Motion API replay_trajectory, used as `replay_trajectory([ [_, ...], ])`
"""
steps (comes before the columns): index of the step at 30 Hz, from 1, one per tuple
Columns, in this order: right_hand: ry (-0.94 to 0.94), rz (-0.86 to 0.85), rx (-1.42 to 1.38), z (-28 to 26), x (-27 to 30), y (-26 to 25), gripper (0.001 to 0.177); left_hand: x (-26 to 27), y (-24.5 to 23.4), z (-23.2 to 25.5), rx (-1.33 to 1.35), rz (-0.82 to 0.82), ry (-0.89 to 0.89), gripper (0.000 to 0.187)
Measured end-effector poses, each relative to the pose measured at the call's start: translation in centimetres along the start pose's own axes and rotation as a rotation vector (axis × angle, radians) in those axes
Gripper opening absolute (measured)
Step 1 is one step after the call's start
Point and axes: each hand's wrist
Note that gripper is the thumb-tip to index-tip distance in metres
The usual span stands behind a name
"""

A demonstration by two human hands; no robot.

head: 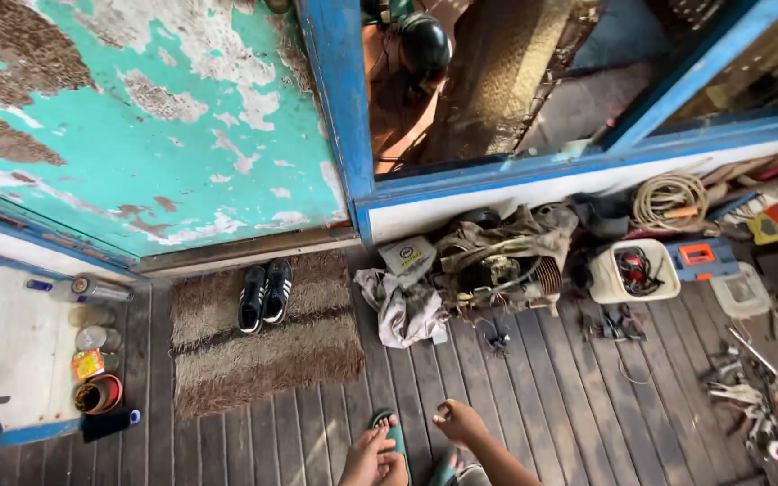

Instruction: The recorder cleans the front of a moped with a cloth and then organizes various mechanical tools and engine parts in a workshop area.

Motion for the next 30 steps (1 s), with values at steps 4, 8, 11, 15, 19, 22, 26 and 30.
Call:
replay_trajectory([
  [4,0.058,-0.058,0.074,-1.7,-7.1,-2.4,0.043,-3.4,3.3,3.1,-0.06,0.077,0.015,0.038],
  [8,-0.153,0.051,0.375,0.3,-18.2,-2.3,0.04,-9.9,7.3,6.6,-0.014,0.079,0.052,0.037],
  [11,-0.296,-0.014,0.533,-3.8,-22.3,-7.5,0.035,-14.5,10.2,7.0,0.052,0.099,0.066,0.037],
  [15,-0.39,-0.216,0.879,-8.0,-27.4,-9.0,0.037,-13.1,8.3,-0.2,0.167,0.226,-0.021,0.037],
  [19,-0.546,-0.247,1.032,-9.2,-33.2,-7.7,0.05,-8.5,14.6,3.6,0.076,0.279,0.037,0.044],
  [22,-0.72,-0.129,1.158,-7.3,-38.1,-4.6,0.034,-9.1,15.3,2.9,0.13,0.261,-0.031,0.045],
  [26,-0.626,0.016,1.069,-6.2,-43.2,-2.6,0.038,-11.1,13.5,-1.9,0.299,0.237,0.069,0.043],
  [30,-0.317,-0.006,1.101,-5.6,-46.8,-1.5,0.031,-12.0,11.4,-5.8,0.38,0.362,0.071,0.04],
])
Point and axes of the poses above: each hand's wrist, its own x-axis away from the middle knuckle, its own y-axis out of the palm, z = x × y, and after that the axes turned 2 degrees about y, right-handed
